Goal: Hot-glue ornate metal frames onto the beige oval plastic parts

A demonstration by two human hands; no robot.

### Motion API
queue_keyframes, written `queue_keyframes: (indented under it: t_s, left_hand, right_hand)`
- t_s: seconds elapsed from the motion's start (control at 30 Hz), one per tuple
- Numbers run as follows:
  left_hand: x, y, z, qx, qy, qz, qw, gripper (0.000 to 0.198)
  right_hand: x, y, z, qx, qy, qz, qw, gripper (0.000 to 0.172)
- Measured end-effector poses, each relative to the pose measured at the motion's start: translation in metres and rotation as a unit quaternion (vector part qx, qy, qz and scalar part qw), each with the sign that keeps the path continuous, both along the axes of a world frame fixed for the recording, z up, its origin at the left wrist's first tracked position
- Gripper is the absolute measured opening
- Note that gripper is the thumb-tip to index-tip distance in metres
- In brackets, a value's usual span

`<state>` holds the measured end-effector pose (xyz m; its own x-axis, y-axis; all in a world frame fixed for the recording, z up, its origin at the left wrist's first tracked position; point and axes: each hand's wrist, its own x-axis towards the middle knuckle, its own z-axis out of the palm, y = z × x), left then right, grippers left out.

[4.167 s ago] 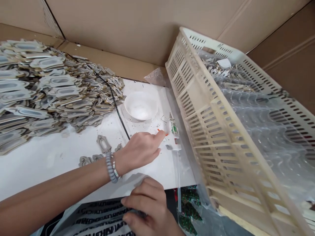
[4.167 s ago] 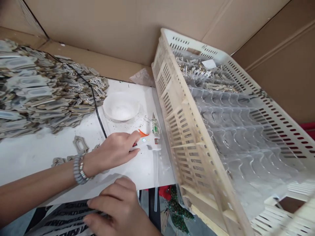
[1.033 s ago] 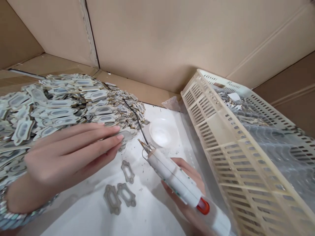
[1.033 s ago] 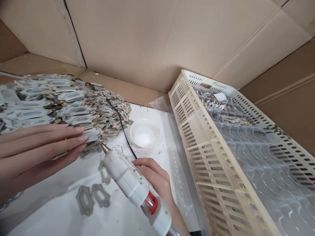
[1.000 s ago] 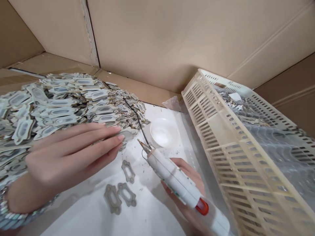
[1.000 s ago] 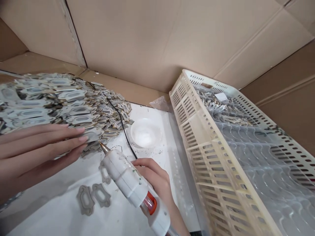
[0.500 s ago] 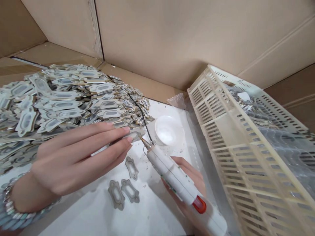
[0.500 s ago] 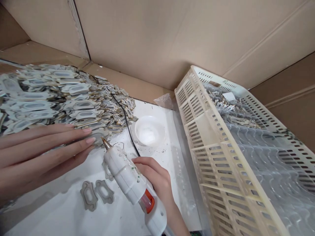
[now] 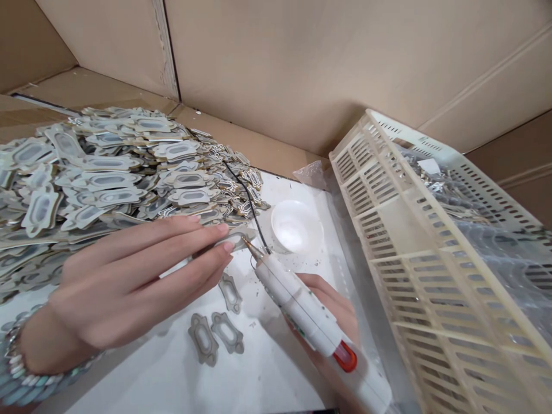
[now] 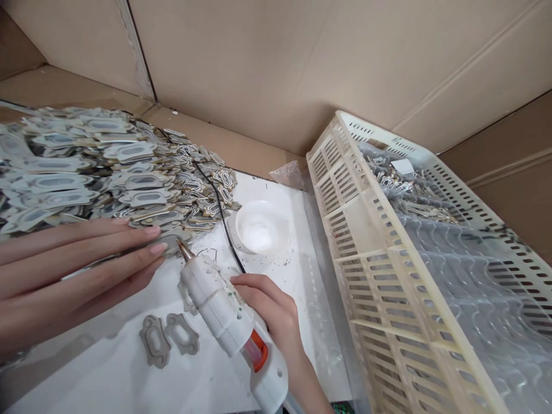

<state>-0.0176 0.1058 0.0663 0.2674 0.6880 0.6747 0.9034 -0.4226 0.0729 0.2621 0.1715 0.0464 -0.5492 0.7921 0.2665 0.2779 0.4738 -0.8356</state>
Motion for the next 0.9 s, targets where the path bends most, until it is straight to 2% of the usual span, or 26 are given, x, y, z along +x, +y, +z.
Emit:
queue_keyframes:
  t_s: [0.27,0.5,0.63,0.8,0.9]
  left_hand:
    - [-0.001,-0.004,0.000,-0.042,0.001,0.006,0.999,0.041]
    - [-0.012,0.005,-0.009,0.036,0.046,-0.018,0.998,0.045]
    - [-0.012,0.006,-0.007,0.027,0.042,-0.024,0.998,0.044]
    - [-0.005,0.012,0.005,0.024,0.030,-0.019,0.999,0.029]
    - [0.006,0.019,0.011,0.027,0.006,-0.053,0.998,0.012]
  right_hand:
    - [0.004,0.000,-0.001,-0.004,-0.012,0.005,1.000,0.023]
    - [0.007,0.000,-0.002,-0.007,-0.009,0.006,1.000,0.019]
    - [0.006,0.001,-0.001,0.013,-0.022,0.004,1.000,0.015]
    - [0.002,-0.001,0.000,-0.016,-0.025,-0.064,0.998,0.009]
    - [0.002,-0.004,-0.002,-0.061,-0.019,-0.125,0.990,0.014]
